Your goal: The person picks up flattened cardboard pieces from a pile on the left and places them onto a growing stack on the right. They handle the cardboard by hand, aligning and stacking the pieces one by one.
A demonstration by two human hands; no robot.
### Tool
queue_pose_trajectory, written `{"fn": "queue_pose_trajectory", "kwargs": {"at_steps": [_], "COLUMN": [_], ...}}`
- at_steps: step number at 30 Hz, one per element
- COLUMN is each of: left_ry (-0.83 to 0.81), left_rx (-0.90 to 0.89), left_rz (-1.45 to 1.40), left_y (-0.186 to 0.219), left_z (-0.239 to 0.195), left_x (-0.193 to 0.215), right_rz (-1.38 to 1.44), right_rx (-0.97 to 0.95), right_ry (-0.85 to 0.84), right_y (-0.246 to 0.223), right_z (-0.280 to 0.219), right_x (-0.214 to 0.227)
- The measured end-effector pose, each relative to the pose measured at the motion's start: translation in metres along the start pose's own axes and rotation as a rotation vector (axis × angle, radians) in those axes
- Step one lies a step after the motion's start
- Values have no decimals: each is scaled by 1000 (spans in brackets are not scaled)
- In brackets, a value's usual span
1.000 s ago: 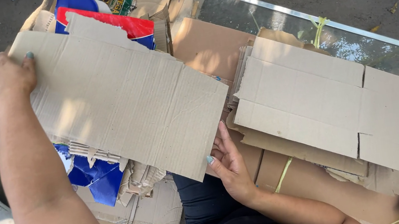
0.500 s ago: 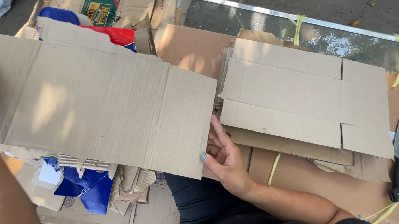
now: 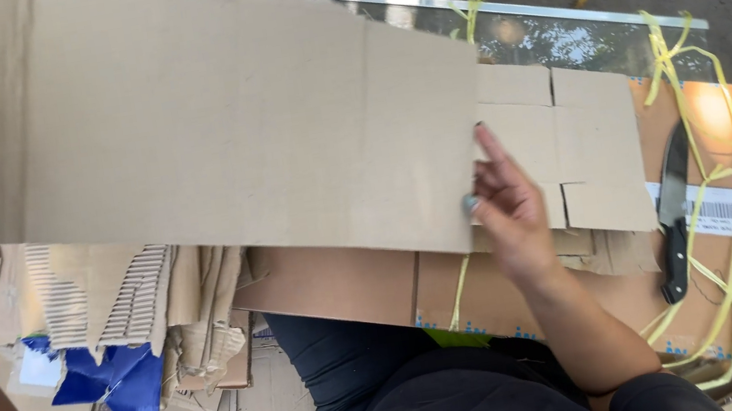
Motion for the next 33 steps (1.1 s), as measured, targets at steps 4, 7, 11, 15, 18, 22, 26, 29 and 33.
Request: {"fn": "queue_pose_trajectory", "kwargs": {"at_steps": [4, 7, 11, 15, 18, 22, 26, 29, 33], "left_ry": [146, 82, 59, -45, -81, -121, -103, -121, -134], "left_rx": [32, -286, -278, -95, -23, 41, 59, 108, 165], "left_rz": [364, 548, 298, 109, 46, 28, -76, -46, -84], "left_y": [123, 236, 273, 310, 319, 336, 337, 340, 338], "left_z": [26, 55, 73, 76, 70, 62, 49, 43, 38], "left_x": [-43, -51, -110, -162, -199, -227, -250, -258, -269], "right_rz": [77, -30, -109, -189, -216, -232, -234, -238, -193], "right_rx": [12, -22, -3, -12, -44, -77, -80, -93, -119], "right_ry": [126, 319, 454, 565, 615, 704, 752, 777, 761], "right_y": [-33, -49, -65, -70, -68, -60, -51, -46, -35], "right_z": [-11, -19, -32, -42, -47, -51, -53, -54, -55], "right_x": [50, 93, 138, 181, 210, 239, 264, 270, 276]}}
Point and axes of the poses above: each hand's wrist, its own z-axis towards the middle knuckle, its own x-axis out of the back of the hand, y = z × x, the point moved 1 cm from there along z, towards the middle knuckle, and after that the axes turned 12 degrees about -x, right-handed, at the moved point
